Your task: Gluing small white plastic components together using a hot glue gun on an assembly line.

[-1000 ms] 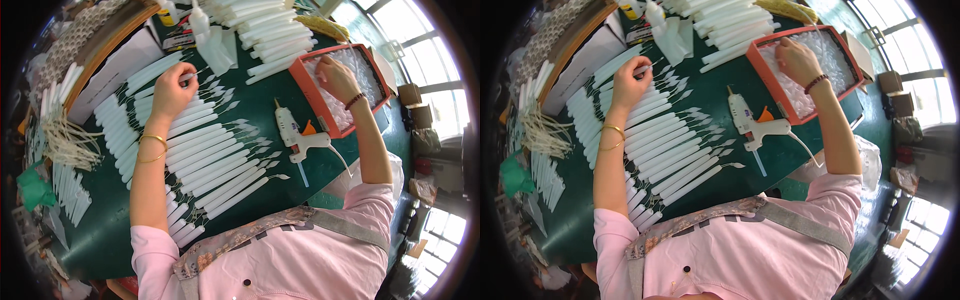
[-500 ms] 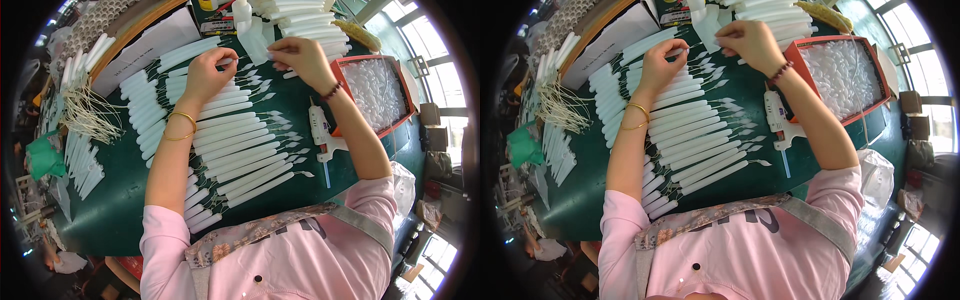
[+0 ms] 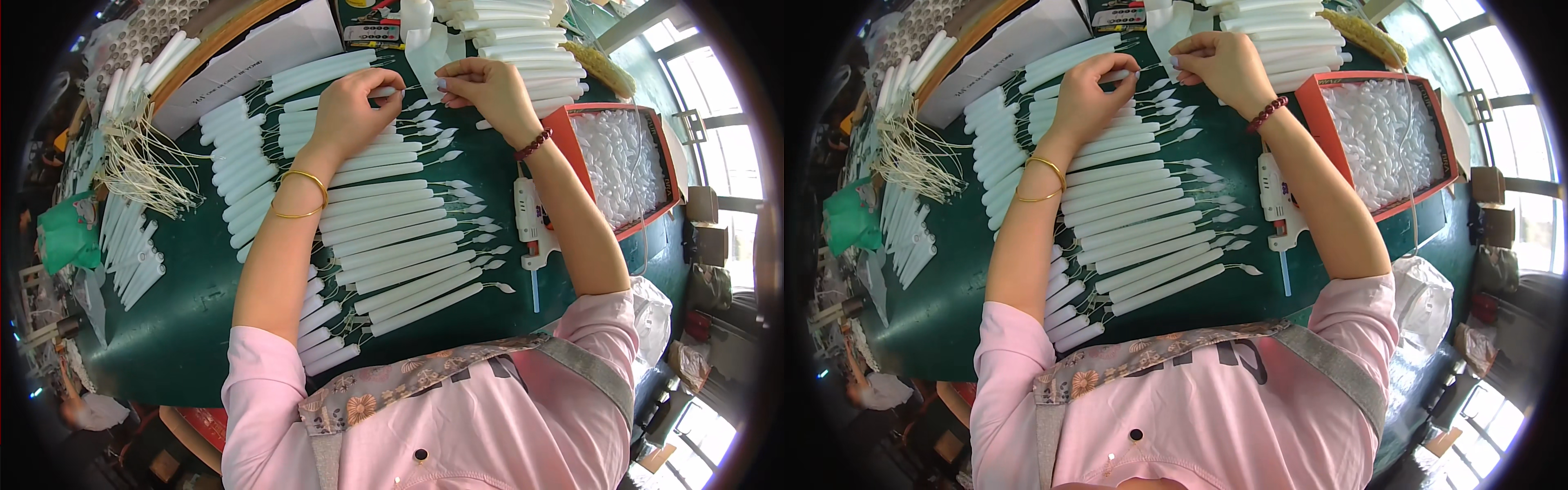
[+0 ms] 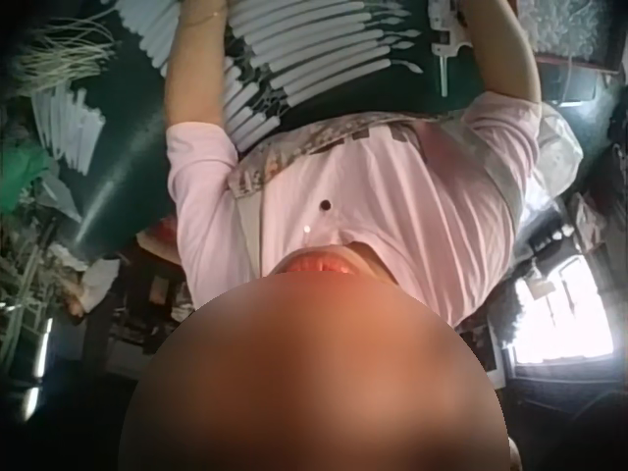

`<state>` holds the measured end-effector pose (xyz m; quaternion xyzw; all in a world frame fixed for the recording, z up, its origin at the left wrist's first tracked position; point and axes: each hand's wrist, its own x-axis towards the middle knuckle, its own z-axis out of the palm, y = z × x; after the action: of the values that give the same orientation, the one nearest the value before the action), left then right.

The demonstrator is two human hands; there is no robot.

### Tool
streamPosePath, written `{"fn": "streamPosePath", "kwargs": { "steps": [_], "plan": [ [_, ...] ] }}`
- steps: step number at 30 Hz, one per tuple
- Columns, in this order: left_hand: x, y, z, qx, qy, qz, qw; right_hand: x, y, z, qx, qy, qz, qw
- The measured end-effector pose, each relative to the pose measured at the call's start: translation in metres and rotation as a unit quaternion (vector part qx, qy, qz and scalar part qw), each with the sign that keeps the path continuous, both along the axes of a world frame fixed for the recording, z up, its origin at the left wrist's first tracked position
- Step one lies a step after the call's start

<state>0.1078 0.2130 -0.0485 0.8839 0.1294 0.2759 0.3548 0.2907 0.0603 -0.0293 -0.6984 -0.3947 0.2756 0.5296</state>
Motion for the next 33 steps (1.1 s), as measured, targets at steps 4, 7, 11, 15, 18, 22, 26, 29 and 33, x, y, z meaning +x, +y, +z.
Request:
{"fn": "streamPosePath", "kwargs": {
  "steps": [4,7,11,15,18,22,26,29,33],
  "plan": [
    [0.002,-0.001,0.001,0.002,-0.005,-0.004,1.0,-0.002,0.004,0.001,-0.03,-0.001,0.017,0.999],
    [0.004,0.001,-0.001,0.014,-0.001,-0.008,1.0,-0.01,0.009,-0.003,-0.01,0.044,0.026,0.999],
    [0.009,-0.002,-0.005,0.015,-0.008,-0.009,1.0,-0.008,-0.002,0.0,0.002,0.048,0.019,0.999],
    [0.005,0.005,-0.012,0.018,0.008,-0.014,1.0,-0.034,-0.079,0.061,-0.017,-0.316,-0.019,0.948],
    [0.015,0.005,-0.008,0.056,0.017,0.008,0.998,-0.045,-0.164,0.08,-0.116,-0.405,-0.02,0.907],
    [0.009,0.034,0.002,0.133,0.072,0.097,0.984,-0.079,-0.23,0.062,-0.316,-0.444,-0.034,0.838],
    [0.022,0.04,0.0,0.198,0.113,0.124,0.966,-0.091,-0.234,0.035,-0.345,-0.519,-0.02,0.782],
    [0.024,0.037,-0.005,0.227,0.108,0.132,0.959,-0.084,-0.227,0.039,-0.298,-0.471,0.018,0.83],
    [0.022,0.045,-0.005,0.232,0.091,0.151,0.957,-0.072,-0.213,0.052,-0.197,-0.41,0.018,0.89]
  ]
}}
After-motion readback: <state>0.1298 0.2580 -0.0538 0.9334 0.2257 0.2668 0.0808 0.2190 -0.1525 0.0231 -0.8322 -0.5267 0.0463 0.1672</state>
